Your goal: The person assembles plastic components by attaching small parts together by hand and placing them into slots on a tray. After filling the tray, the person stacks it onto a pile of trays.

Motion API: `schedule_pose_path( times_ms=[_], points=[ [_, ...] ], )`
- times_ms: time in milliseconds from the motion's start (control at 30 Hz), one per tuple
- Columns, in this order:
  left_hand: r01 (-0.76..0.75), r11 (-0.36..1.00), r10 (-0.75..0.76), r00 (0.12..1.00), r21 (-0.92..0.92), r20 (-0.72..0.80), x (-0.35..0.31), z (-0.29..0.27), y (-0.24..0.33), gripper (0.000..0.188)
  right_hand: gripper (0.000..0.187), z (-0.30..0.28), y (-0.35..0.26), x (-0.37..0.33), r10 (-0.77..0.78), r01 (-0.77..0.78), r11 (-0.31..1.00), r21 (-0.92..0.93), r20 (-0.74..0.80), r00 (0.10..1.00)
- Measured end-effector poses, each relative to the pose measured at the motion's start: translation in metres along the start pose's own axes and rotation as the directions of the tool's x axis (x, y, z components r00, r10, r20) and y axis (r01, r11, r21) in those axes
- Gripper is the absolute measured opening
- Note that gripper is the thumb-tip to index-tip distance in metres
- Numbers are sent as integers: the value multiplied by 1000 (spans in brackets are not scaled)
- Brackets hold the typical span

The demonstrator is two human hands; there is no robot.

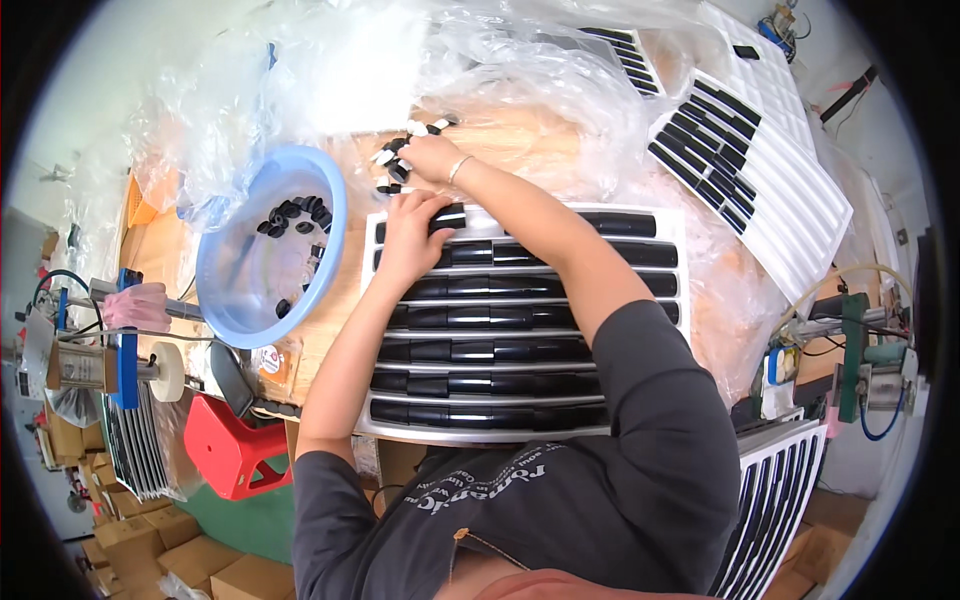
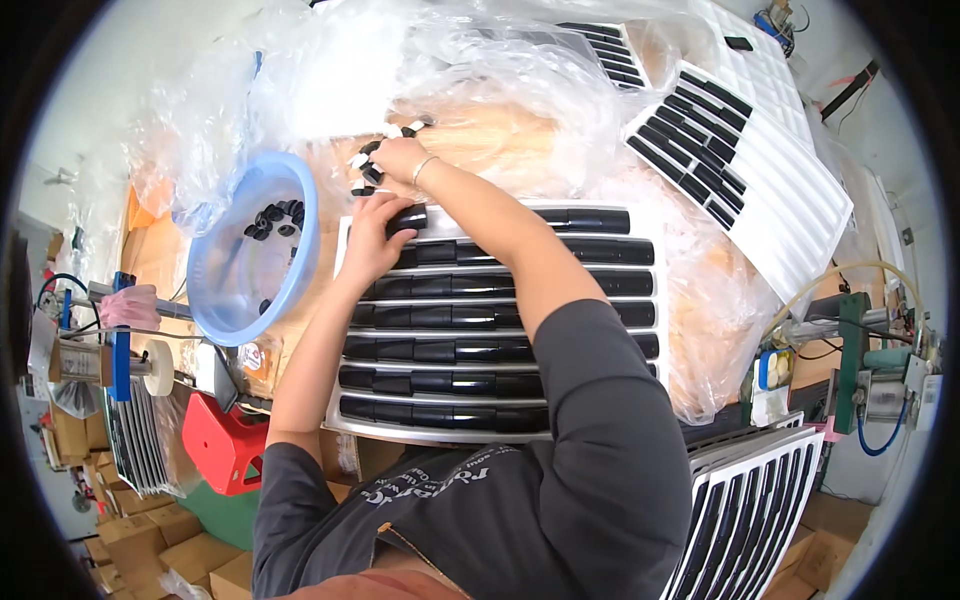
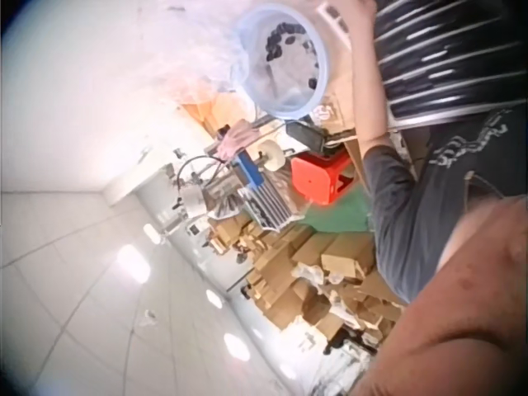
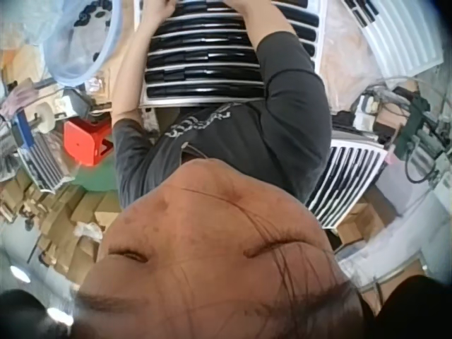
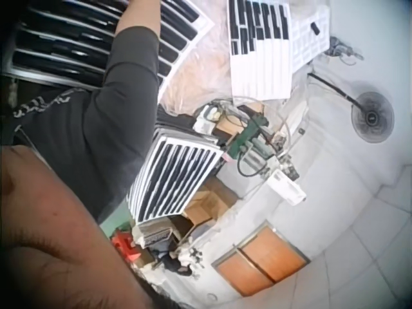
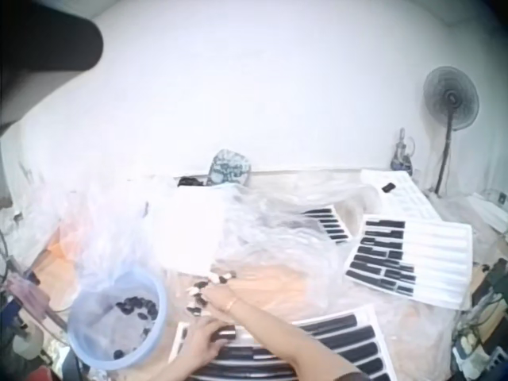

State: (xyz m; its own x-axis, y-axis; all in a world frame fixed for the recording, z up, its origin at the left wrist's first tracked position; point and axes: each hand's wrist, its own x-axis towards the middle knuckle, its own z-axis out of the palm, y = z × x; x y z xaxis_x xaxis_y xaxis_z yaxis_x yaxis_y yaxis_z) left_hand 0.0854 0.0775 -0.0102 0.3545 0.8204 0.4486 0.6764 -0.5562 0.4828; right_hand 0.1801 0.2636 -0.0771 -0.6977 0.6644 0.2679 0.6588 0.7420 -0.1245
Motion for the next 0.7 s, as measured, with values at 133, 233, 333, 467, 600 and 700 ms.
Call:
schedule_pose_path(
  times_ms=[133, 233, 333, 467, 600, 700],
  points=[
    [19, 999, -21, 995, 26, 94, 11, 26, 0, 41, 18, -42, 10, -19, 118, -60, 951, 305, -175, 977],
    [9, 997, -24, 978, 70, 206, 16, 37, 1, 41, 22, -84, 12, -53, 149, -9, 893, 450, -275, 950],
    [-47, 992, 18, 972, 117, 234, 22, 48, 0, 41, 29, -113, 15, -101, 364, -171, 783, 599, -217, 906],
    [194, 930, -199, 980, -313, 16, 21, 44, -27, 39, 32, -116, -2, -159, 417, -162, 406, 899, -24, 909],
    [310, 422, -195, 949, -852, 248, 21, 17, 3, 27, 27, -128, -46, -197, 287, -195, 211, 958, 130, 949],
    [357, 487, -226, 933, -797, 280, 10, 17, 20, 18, 24, -137, -71, -217, 366, -197, 157, 968, 128, 922]
  ],
)
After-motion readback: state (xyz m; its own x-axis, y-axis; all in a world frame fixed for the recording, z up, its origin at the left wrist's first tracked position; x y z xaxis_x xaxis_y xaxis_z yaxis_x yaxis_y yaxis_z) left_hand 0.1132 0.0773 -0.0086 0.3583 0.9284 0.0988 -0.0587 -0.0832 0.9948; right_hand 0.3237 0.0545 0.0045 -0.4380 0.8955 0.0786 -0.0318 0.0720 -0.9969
